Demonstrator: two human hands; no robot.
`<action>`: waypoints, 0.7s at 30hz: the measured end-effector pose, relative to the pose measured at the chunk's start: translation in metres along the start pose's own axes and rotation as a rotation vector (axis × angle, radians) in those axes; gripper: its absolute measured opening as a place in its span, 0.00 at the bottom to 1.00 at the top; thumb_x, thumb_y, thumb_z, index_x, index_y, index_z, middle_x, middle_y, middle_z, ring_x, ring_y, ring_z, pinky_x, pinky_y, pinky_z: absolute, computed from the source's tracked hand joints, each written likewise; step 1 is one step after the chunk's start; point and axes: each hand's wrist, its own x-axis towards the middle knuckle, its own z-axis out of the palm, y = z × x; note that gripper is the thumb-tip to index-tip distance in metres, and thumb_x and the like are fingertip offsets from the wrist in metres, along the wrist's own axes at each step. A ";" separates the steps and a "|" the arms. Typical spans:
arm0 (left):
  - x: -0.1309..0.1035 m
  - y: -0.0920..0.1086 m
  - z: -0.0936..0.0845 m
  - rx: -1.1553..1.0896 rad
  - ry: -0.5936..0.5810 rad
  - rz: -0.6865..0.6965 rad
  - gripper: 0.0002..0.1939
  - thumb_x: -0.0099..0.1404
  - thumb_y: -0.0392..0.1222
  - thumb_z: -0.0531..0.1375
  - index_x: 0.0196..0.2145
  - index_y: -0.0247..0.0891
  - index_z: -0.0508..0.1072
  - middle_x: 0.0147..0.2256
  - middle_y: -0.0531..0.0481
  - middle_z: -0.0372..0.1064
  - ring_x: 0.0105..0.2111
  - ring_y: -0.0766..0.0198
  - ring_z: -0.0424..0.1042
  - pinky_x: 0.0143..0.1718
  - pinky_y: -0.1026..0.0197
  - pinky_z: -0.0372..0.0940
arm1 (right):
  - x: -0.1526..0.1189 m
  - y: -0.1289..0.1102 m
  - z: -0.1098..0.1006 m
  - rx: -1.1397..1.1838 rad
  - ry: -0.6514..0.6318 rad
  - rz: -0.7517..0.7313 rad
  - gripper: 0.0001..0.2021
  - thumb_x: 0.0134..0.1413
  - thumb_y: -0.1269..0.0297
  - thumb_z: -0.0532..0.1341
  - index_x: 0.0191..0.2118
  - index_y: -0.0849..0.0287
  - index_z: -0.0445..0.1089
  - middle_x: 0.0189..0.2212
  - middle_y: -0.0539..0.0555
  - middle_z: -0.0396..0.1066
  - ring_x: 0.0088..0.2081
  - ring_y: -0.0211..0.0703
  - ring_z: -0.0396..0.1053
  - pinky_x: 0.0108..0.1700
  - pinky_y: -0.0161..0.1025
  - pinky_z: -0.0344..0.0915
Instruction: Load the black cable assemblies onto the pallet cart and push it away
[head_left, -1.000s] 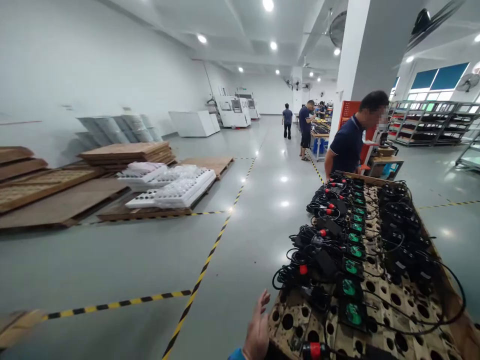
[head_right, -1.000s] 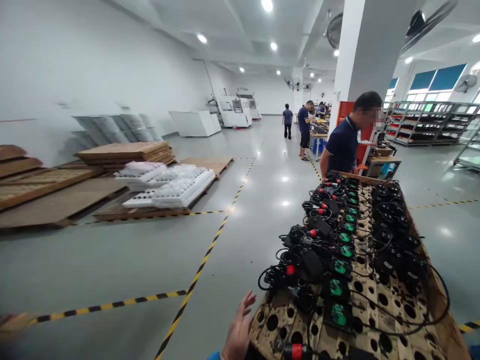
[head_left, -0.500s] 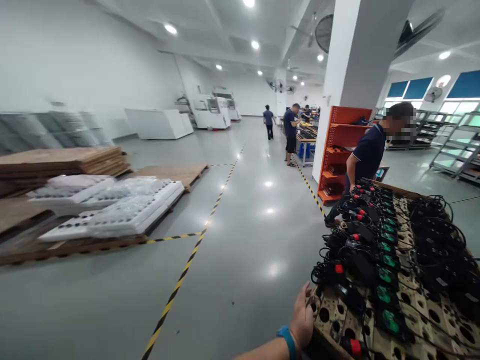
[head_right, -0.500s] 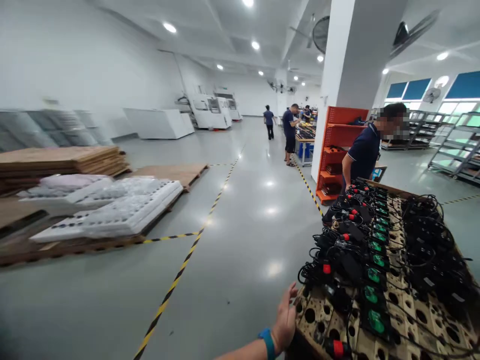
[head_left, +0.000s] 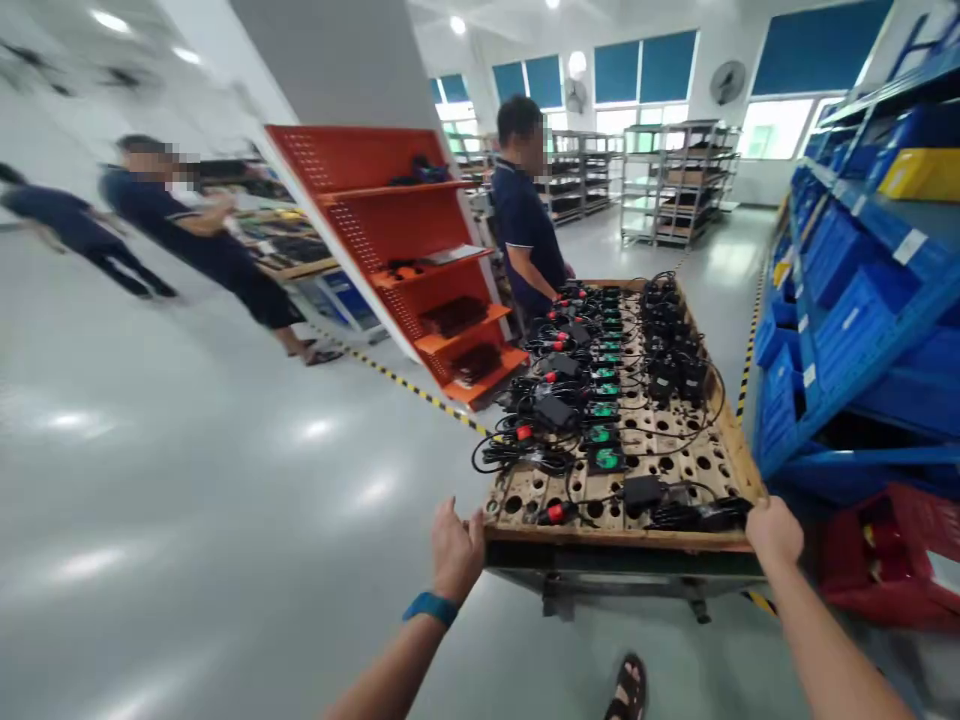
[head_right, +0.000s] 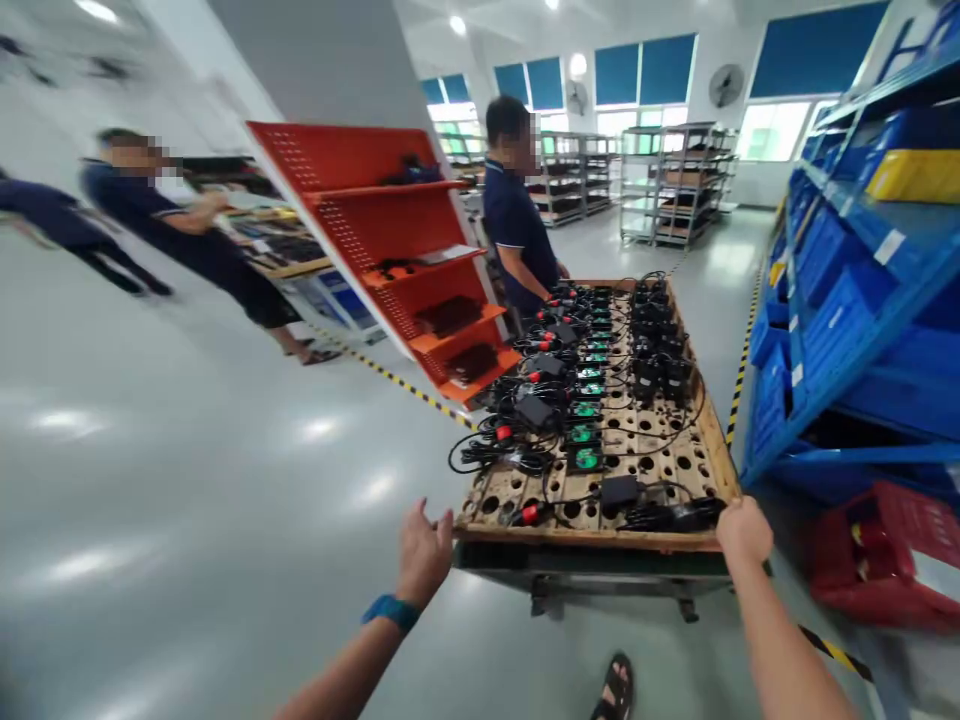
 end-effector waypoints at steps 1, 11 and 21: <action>0.001 0.000 0.000 0.053 -0.037 0.088 0.39 0.71 0.55 0.44 0.66 0.15 0.52 0.68 0.20 0.49 0.72 0.38 0.44 0.71 0.38 0.46 | -0.003 -0.006 0.002 0.009 0.014 -0.003 0.22 0.70 0.60 0.46 0.51 0.65 0.74 0.43 0.69 0.77 0.49 0.61 0.77 0.48 0.49 0.72; 0.009 -0.071 -0.048 0.449 -0.168 0.161 0.36 0.70 0.57 0.51 0.63 0.22 0.63 0.64 0.25 0.56 0.67 0.34 0.48 0.63 0.40 0.55 | -0.107 -0.041 0.038 -0.030 0.059 -0.041 0.21 0.69 0.62 0.46 0.51 0.67 0.73 0.44 0.70 0.77 0.48 0.61 0.77 0.46 0.48 0.72; 0.043 -0.163 -0.158 0.482 -0.309 0.274 0.27 0.73 0.58 0.48 0.51 0.30 0.71 0.52 0.33 0.66 0.54 0.42 0.62 0.51 0.48 0.61 | -0.251 -0.106 0.041 -0.043 0.107 0.070 0.22 0.66 0.63 0.47 0.52 0.67 0.74 0.46 0.73 0.76 0.51 0.65 0.76 0.47 0.50 0.73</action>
